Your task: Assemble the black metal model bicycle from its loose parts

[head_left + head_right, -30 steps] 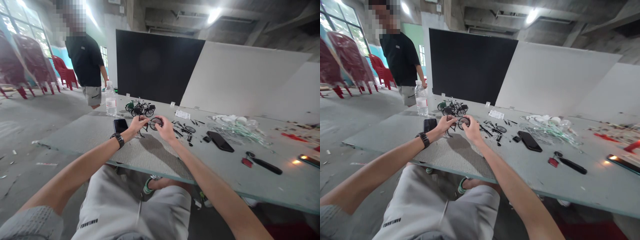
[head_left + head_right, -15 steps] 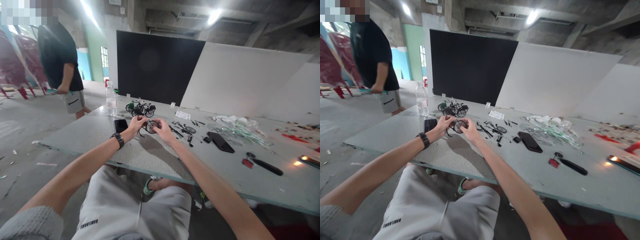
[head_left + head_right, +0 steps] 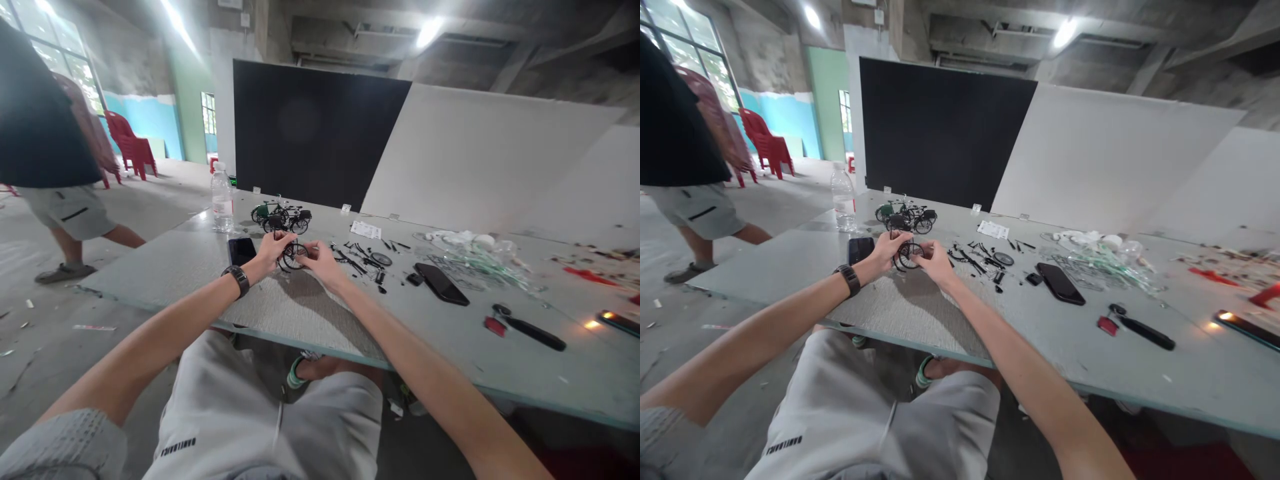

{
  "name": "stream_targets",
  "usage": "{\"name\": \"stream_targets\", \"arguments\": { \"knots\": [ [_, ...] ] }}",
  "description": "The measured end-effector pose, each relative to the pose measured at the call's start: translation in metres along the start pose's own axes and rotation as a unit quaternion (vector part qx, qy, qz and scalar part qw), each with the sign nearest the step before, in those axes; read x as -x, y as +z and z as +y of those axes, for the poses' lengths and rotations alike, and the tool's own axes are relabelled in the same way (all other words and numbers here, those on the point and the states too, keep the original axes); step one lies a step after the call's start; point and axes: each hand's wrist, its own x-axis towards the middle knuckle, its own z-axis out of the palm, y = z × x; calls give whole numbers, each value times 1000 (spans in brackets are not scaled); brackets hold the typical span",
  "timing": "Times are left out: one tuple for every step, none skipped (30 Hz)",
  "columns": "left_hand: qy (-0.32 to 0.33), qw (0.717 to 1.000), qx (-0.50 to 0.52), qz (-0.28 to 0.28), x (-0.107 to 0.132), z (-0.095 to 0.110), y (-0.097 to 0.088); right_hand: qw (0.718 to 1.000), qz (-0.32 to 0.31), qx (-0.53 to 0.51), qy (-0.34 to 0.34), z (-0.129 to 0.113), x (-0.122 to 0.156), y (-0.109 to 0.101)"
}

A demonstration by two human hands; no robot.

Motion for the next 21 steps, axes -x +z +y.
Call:
{"name": "stream_targets", "arguments": {
  "knots": [
    [1,1000,-2,-1,0,0,0,1000,-2,-3,2,1,0,0],
    [2,1000,-3,-3,0,0,0,1000,-3,-5,1,1,0,0],
    [3,1000,-3,-5,0,0,0,1000,-4,-6,-1,1,0,0],
    [5,1000,-2,-6,-1,0,0,1000,-4,-8,-5,2,0,0],
    [8,1000,0,-7,-1,0,0,1000,-4,-11,-9,2,0,0],
    [12,1000,5,-7,-2,-1,0,1000,-6,-17,-11,2,0,-1],
    [16,1000,12,-8,-2,-2,0,1000,-10,-24,-11,3,0,-1],
    [20,1000,21,-9,-3,-2,0,999,-14,-31,-12,3,0,-1],
    [24,999,29,-12,-4,-3,0,999,-18,-37,-12,3,-1,-1],
    [28,999,37,-14,-4,-4,0,999,-19,-38,-14,4,-1,-1],
    [30,999,42,-16,-5,-5,0,999,-19,-35,-17,4,-1,-1],
    [32,998,45,-16,-5,-6,1,999,-17,-28,-20,4,-1,-1],
    [35,998,47,-14,-5,-6,1,999,-15,-22,-23,4,-1,-1],
    [38,998,50,-13,-5,-6,2,999,-14,-18,-25,4,0,-1],
    [40,998,51,-12,-4,-6,2,999,-15,-16,-26,4,0,-1],
    [40,998,51,-12,-4,-5,3,999,-15,-18,-28,4,1,0],
    [38,998,49,-12,-3,-5,3,999,-16,-21,-30,4,1,0],
    [35,998,47,-11,-3,-4,4,999,-18,-25,-32,3,1,1],
    [32,998,45,-9,-2,-3,4,999,-21,-29,-32,3,2,2],
    [30,999,41,-5,-1,-2,4,999,-22,-33,-31,2,2,3],
    [31,999,38,0,-1,-1,5,999,-23,-38,-30,2,2,4]
  ]
}}
